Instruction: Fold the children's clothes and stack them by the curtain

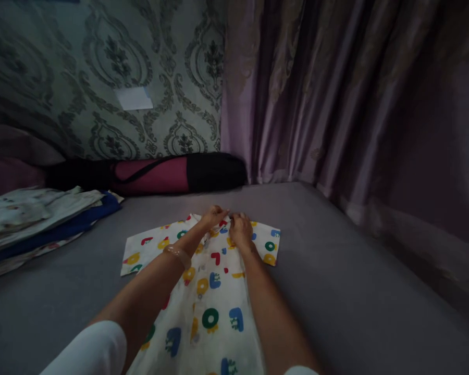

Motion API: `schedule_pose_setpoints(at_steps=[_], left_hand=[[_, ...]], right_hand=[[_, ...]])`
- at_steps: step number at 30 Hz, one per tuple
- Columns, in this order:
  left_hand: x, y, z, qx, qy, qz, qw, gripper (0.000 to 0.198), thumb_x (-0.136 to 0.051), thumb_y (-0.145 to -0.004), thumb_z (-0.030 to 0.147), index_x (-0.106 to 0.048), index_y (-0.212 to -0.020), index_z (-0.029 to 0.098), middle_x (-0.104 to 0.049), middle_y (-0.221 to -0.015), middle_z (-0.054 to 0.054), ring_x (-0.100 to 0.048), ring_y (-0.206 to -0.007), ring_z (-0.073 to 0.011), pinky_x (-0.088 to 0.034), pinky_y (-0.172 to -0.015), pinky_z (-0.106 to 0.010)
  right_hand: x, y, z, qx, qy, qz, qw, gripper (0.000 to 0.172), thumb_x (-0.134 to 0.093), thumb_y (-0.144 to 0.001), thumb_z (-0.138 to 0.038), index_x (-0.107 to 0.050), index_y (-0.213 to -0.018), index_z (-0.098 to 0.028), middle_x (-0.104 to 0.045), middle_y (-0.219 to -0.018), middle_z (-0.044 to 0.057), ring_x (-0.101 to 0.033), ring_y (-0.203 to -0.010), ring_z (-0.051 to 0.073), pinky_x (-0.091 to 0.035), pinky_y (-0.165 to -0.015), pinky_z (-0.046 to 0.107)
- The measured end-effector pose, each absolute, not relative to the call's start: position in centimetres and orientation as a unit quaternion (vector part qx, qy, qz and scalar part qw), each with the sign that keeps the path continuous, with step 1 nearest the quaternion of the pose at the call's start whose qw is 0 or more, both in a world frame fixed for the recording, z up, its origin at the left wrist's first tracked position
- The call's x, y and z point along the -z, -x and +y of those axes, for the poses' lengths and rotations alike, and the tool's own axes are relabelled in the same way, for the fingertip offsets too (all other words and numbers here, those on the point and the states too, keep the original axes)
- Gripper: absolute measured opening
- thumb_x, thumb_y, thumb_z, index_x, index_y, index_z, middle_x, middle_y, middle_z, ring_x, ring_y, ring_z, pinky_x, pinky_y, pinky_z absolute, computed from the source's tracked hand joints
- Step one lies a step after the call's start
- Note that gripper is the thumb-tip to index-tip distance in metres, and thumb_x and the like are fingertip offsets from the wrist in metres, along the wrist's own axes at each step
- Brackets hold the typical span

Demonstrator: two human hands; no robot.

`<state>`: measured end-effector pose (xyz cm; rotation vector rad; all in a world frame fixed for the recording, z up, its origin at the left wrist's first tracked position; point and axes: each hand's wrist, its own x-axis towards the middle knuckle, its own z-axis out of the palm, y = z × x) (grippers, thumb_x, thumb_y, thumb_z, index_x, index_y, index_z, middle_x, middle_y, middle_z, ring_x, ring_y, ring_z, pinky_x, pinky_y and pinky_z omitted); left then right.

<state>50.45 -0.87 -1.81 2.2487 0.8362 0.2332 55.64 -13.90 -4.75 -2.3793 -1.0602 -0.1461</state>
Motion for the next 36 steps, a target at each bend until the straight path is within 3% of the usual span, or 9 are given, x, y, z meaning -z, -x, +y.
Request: schedule_pose_setpoints(at_steps=[4, 8, 15, 19, 22, 26, 31, 36], left_hand=[[2.2, -50.8, -1.2, -0.105, -0.871, 0.346, 0.332, 0.029, -0.064, -0.079, 0.043, -0.068, -0.071, 0.016, -0.067, -0.066, -0.006, -0.064, -0.075, -0.0190, -0.044, -0.065, -0.025], [3.0, -50.4, -1.7, -0.136, -0.872, 0.342, 0.323, 0.028, -0.057, -0.086, 0.040, -0.069, -0.079, 0.016, -0.066, -0.065, -0.003, -0.064, -0.071, -0.0161, -0.044, -0.064, -0.023], [3.9, -49.4, -2.5, -0.162, -0.888, 0.333, 0.272, 0.023, -0.049, -0.091, 0.029, -0.070, -0.094, 0.020, -0.072, -0.090, -0.006, -0.062, -0.096, -0.0216, -0.039, -0.089, -0.036], [3.8, -48.9, -3.7, -0.173, -0.899, 0.328, 0.233, 0.026, -0.045, -0.093, 0.030, -0.069, -0.100, 0.021, -0.067, -0.108, -0.010, -0.056, -0.109, -0.0246, -0.034, -0.094, -0.037], [3.4, -48.7, -4.4, -0.170, -0.912, 0.325, 0.181, 0.030, -0.041, -0.094, 0.031, -0.069, -0.101, 0.020, -0.064, -0.110, -0.013, -0.054, -0.112, -0.0266, -0.033, -0.096, -0.038], [2.7, -48.6, -3.4, -0.138, -0.928, 0.283, 0.200, 0.029, -0.044, -0.093, 0.033, -0.068, -0.103, 0.019, -0.066, -0.108, -0.012, -0.057, -0.108, -0.0245, -0.037, -0.092, -0.034], [1.7, -44.6, 1.9, -0.134, -0.914, 0.324, 0.204, 0.035, -0.038, -0.096, 0.026, -0.060, -0.122, 0.021, -0.068, -0.112, -0.009, -0.060, -0.105, -0.0195, -0.040, -0.089, -0.027], [2.0, -37.2, 6.3, -0.118, -0.901, 0.386, 0.158, 0.028, -0.046, -0.090, 0.027, -0.068, -0.107, 0.019, -0.066, -0.114, -0.014, -0.058, -0.110, -0.0290, -0.039, -0.092, -0.039]], right_hand=[[4.9, -55.8, -13.8, 0.057, 0.877, -0.388, 0.279, 0.023, -0.047, -0.091, -0.018, -0.065, -0.104, -0.017, -0.062, -0.105, 0.010, -0.055, -0.101, 0.019, -0.038, -0.089, 0.027], [5.2, -55.8, -13.5, 0.071, 0.882, -0.371, 0.283, 0.018, -0.047, -0.092, -0.019, -0.064, -0.100, -0.016, -0.062, -0.101, 0.009, -0.055, -0.097, 0.019, -0.039, -0.087, 0.027], [4.8, -55.1, -13.8, 0.073, 0.888, -0.343, 0.298, 0.024, -0.046, -0.091, -0.016, -0.063, -0.107, -0.021, -0.056, -0.110, 0.007, -0.056, -0.091, 0.016, -0.041, -0.077, 0.025], [4.2, -54.6, -14.1, 0.058, 0.885, -0.382, 0.260, 0.029, -0.046, -0.090, -0.016, -0.069, -0.105, -0.023, -0.060, -0.104, 0.006, -0.055, -0.096, 0.017, -0.039, -0.084, 0.025], [4.1, -54.2, -14.2, 0.061, 0.893, -0.385, 0.226, 0.031, -0.045, -0.091, -0.018, -0.070, -0.109, -0.021, -0.062, -0.105, 0.009, -0.054, -0.100, 0.020, -0.038, -0.089, 0.028], [4.1, -54.1, -14.2, 0.069, 0.895, -0.389, 0.208, 0.035, -0.043, -0.090, -0.017, -0.069, -0.114, -0.021, -0.061, -0.106, 0.011, -0.054, -0.100, 0.022, -0.037, -0.090, 0.031], [4.1, -54.4, -14.1, 0.068, 0.891, -0.389, 0.224, 0.034, -0.045, -0.088, -0.016, -0.069, -0.112, -0.022, -0.061, -0.106, 0.010, -0.054, -0.101, 0.022, -0.038, -0.090, 0.031], [4.0, -54.4, -13.8, 0.064, 0.895, -0.377, 0.228, 0.032, -0.047, -0.087, -0.017, -0.071, -0.108, -0.023, -0.061, -0.105, 0.009, -0.055, -0.100, 0.022, -0.039, -0.089, 0.030]])
